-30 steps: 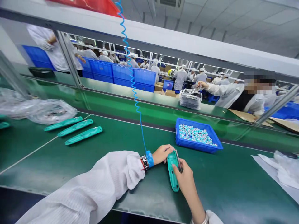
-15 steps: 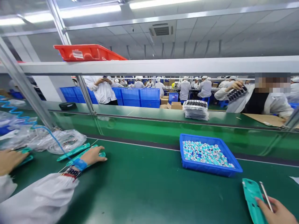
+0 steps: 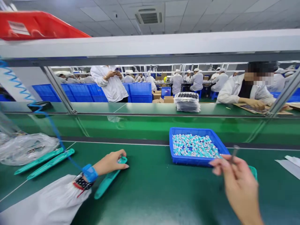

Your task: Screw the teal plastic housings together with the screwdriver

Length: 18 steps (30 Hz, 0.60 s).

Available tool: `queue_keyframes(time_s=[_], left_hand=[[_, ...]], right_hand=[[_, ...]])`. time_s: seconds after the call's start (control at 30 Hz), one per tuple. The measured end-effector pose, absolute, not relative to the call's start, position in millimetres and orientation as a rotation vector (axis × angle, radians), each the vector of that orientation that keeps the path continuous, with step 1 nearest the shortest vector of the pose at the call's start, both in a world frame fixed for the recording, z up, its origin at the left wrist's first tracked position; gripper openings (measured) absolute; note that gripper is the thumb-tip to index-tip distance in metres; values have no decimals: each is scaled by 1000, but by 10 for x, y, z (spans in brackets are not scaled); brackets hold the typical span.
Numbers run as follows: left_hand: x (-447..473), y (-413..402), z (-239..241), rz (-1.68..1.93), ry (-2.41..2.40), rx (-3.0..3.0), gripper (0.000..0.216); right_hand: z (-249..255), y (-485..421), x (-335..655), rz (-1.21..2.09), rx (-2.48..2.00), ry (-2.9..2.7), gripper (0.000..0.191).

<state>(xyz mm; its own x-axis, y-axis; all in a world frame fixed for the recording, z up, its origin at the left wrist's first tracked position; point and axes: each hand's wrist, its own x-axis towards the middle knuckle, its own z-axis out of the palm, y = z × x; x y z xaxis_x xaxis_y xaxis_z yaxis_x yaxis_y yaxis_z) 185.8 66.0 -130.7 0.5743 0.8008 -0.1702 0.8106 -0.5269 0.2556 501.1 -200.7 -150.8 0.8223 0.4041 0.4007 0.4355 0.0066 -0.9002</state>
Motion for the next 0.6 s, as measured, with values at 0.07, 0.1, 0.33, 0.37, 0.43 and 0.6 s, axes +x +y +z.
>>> queue_keyframes(time_s=[0.07,0.1,0.33,0.37,0.43,0.6], left_hand=[[2305,451,-1344,-65,1118,2539,42],[2510,350,-1372,-68,1017,2547,39],[3386,-237,-1579,2,689,2500,25],[3437,-290,-1584,-10,687,2513,25],[3501,-367,-1581,-47,708,2558,26],[3535,-434,-1562,-65,707,2651,32]], right_hand=[[-1294,-1780,4698,176,-1404,-781,27],[-1225,-1689,4568,288,-1290,-831,25],[-1250,-1489,4027,606,-844,-618,21],[-1286,-1488,3995,604,-847,-616,25],[-1356,-1486,3966,577,-872,-648,31],[-1437,-1473,3996,487,-860,-724,31]])
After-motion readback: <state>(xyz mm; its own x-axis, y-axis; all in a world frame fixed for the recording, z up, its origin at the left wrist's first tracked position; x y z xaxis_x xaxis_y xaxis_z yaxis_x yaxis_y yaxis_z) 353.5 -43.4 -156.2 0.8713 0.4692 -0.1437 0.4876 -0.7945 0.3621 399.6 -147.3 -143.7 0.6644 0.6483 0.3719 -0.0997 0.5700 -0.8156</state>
